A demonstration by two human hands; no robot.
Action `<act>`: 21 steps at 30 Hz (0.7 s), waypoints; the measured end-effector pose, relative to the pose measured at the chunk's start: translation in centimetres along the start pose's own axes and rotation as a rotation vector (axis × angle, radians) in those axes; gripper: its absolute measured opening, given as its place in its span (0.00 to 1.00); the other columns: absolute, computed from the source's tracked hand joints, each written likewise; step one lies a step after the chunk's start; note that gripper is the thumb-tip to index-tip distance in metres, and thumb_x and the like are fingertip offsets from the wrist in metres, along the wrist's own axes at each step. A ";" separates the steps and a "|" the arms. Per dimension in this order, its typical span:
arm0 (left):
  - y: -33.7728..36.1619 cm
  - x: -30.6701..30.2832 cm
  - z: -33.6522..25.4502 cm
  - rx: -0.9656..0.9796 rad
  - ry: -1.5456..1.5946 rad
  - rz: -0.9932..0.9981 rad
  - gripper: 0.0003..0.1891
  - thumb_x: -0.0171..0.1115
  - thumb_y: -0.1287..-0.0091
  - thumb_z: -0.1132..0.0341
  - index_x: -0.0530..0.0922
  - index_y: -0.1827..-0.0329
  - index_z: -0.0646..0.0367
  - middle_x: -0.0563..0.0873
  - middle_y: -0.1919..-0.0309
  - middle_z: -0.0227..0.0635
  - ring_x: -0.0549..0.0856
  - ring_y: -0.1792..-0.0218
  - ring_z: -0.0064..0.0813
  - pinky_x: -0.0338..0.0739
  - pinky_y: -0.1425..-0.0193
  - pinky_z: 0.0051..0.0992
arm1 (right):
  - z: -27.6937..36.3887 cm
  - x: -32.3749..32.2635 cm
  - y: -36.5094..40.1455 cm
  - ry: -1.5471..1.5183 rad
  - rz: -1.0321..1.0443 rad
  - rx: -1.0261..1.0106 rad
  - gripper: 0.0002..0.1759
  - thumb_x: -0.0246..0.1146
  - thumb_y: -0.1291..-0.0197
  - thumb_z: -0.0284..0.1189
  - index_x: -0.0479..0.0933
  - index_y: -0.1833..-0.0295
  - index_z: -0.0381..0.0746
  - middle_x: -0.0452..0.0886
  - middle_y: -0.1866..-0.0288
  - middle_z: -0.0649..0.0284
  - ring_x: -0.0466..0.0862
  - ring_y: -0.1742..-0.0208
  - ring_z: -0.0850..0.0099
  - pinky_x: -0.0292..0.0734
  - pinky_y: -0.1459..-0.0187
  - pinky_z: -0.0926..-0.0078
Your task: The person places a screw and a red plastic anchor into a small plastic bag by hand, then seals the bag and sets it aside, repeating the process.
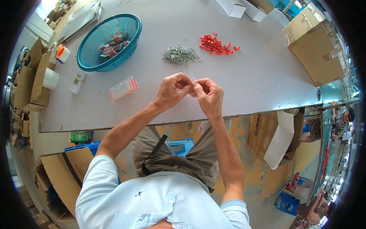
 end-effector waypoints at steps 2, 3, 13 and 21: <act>0.3 0.0 -0.1 0.039 -0.045 -0.001 0.04 0.73 0.32 0.73 0.87 0.59 0.64 0.91 0.67 0.33 0.87 0.65 0.18 0.83 0.61 0.22 | -0.2 -0.1 0.1 -0.021 0.000 -0.011 0.08 0.63 0.27 0.24 0.84 0.54 0.29 0.90 0.64 0.59 0.91 0.65 0.74 0.89 0.60 0.76; 0.1 -0.1 -0.2 0.080 -0.092 -0.003 0.04 0.73 0.32 0.73 0.87 0.59 0.64 0.91 0.67 0.32 0.87 0.65 0.18 0.82 0.61 0.23 | -0.3 -0.1 0.0 0.017 -0.007 -0.018 0.08 0.63 0.28 0.24 0.84 0.55 0.29 0.90 0.66 0.60 0.91 0.65 0.75 0.89 0.60 0.76; 0.0 0.1 0.0 -0.030 0.034 -0.022 0.04 0.73 0.33 0.75 0.86 0.59 0.64 0.90 0.66 0.31 0.86 0.66 0.18 0.82 0.62 0.22 | 0.4 0.4 0.7 0.066 -0.086 -0.088 0.08 0.65 0.28 0.25 0.84 0.56 0.30 0.90 0.68 0.62 0.90 0.65 0.78 0.87 0.61 0.78; 0.3 0.4 0.2 0.067 -0.018 -0.021 0.05 0.75 0.33 0.75 0.86 0.60 0.65 0.91 0.65 0.35 0.90 0.64 0.21 0.85 0.62 0.23 | 0.2 0.2 0.3 0.107 -0.045 -0.047 0.07 0.64 0.30 0.23 0.85 0.56 0.29 0.91 0.66 0.60 0.92 0.63 0.76 0.91 0.56 0.75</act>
Point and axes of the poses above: each hand's wrist, its own y-axis away from the middle knuckle, its own x-axis out of the palm, z = x × y, the point moved 1 cm from there along -y, towards the middle knuckle
